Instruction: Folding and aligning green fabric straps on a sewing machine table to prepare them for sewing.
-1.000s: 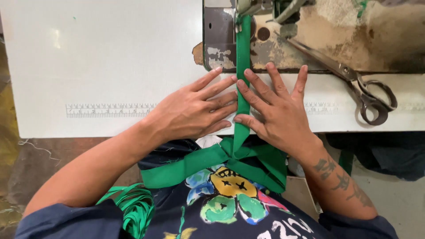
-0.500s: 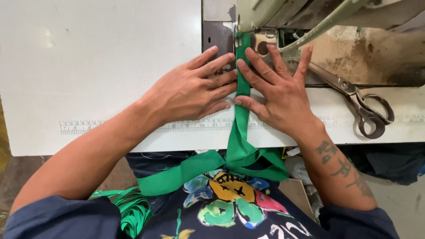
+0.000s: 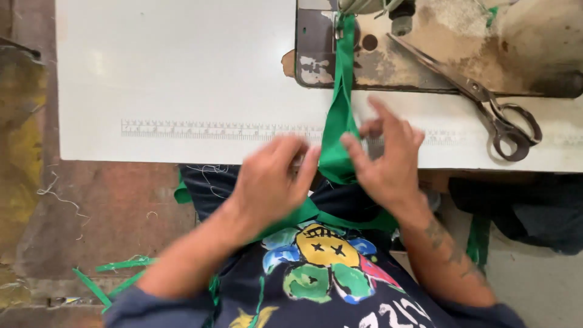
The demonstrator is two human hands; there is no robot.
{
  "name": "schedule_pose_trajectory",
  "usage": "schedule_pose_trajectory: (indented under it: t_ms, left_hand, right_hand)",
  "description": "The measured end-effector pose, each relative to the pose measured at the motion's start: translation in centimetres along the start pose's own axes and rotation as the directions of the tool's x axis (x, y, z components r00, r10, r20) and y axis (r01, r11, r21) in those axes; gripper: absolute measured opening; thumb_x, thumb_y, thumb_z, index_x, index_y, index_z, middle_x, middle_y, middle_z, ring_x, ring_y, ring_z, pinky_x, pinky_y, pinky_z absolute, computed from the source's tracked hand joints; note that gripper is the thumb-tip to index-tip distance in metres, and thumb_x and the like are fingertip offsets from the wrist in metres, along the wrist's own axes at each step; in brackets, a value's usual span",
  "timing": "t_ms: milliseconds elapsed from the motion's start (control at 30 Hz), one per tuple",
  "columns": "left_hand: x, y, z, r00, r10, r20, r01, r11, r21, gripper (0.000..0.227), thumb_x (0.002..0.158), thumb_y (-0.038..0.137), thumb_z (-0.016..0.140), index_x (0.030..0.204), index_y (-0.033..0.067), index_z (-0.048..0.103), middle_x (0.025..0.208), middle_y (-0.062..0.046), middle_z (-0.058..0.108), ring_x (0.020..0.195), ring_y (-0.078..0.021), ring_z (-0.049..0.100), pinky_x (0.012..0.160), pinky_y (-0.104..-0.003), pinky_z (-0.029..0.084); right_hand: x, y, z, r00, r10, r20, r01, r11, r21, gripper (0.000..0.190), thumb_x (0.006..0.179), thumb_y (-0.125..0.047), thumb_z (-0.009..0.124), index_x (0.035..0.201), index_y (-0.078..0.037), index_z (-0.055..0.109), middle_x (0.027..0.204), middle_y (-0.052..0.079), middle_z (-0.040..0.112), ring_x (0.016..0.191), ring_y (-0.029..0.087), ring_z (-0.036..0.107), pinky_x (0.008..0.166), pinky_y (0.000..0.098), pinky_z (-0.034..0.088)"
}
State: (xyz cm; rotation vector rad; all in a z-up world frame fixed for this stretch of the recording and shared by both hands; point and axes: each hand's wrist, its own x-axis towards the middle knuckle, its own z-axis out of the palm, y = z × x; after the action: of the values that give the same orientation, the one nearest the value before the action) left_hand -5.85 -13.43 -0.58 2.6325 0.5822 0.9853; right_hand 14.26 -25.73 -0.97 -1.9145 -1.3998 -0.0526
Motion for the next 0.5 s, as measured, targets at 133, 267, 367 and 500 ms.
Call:
schedule_pose_trajectory:
  t_ms: [133,267,367,500]
  left_hand:
    - [-4.6,3.5,0.7,0.769,-0.551,0.325,0.636,0.606,-0.478,0.031,0.098,0.045,0.079,0.091,0.0150,0.081,0.071,-0.003,0.080,0.061,-0.0154,0.076,0.049,-0.025,0.059]
    - [-4.0,5.4,1.3,0.623,-0.615,0.483,0.665,0.091,-0.742,0.028,0.099,0.018,0.083,0.112,-0.0060,0.076,0.093,-0.025,0.084,0.074,-0.0272,0.084,0.065,-0.035,0.074]
    - [-3.5,5.3,0.5,0.653,-0.602,0.459,0.647,0.130,-0.751,0.024,0.099,0.003,0.075,0.121,-0.0070,0.074,0.097,-0.025,0.083,0.076,-0.0250,0.084,0.066,-0.033,0.074]
    - [-4.4,5.3,1.1,0.649,-0.599,0.469,0.652,0.121,-0.749,0.034,0.096,0.002,0.079,0.128,-0.0050,0.071,0.100,-0.022,0.083,0.081,-0.0203,0.082,0.071,-0.030,0.073]
  right_hand:
    - [-3.1,-2.4,-0.3,0.990,0.143,-0.002,-0.142,0.985,0.094,0.062,0.095,-0.028,0.094,0.152,-0.018,0.069,0.089,-0.003,0.067,0.088,0.020,0.069,0.105,0.0383,0.041]
    - [-2.9,-5.9,-2.9,0.983,0.140,0.120,-0.163,0.963,0.213,0.052,0.101,-0.010,0.084,0.149,-0.017,0.065,0.073,-0.003,0.068,0.053,0.016,0.062,0.065,0.0273,0.052]
    - [-4.0,-7.5,-3.8,0.963,0.153,0.222,-0.181,0.977,0.109,0.058,0.101,-0.013,0.079,0.156,-0.018,0.058,0.063,-0.003,0.060,0.048,0.020,0.058,0.061,0.0310,0.052]
    - [-5.4,-8.2,-3.9,0.895,0.282,0.346,-0.318,0.947,0.052,0.086,0.092,-0.014,0.082,0.168,-0.020,0.042,0.080,0.009,0.070,0.062,0.035,0.070,0.068,0.0487,0.055]
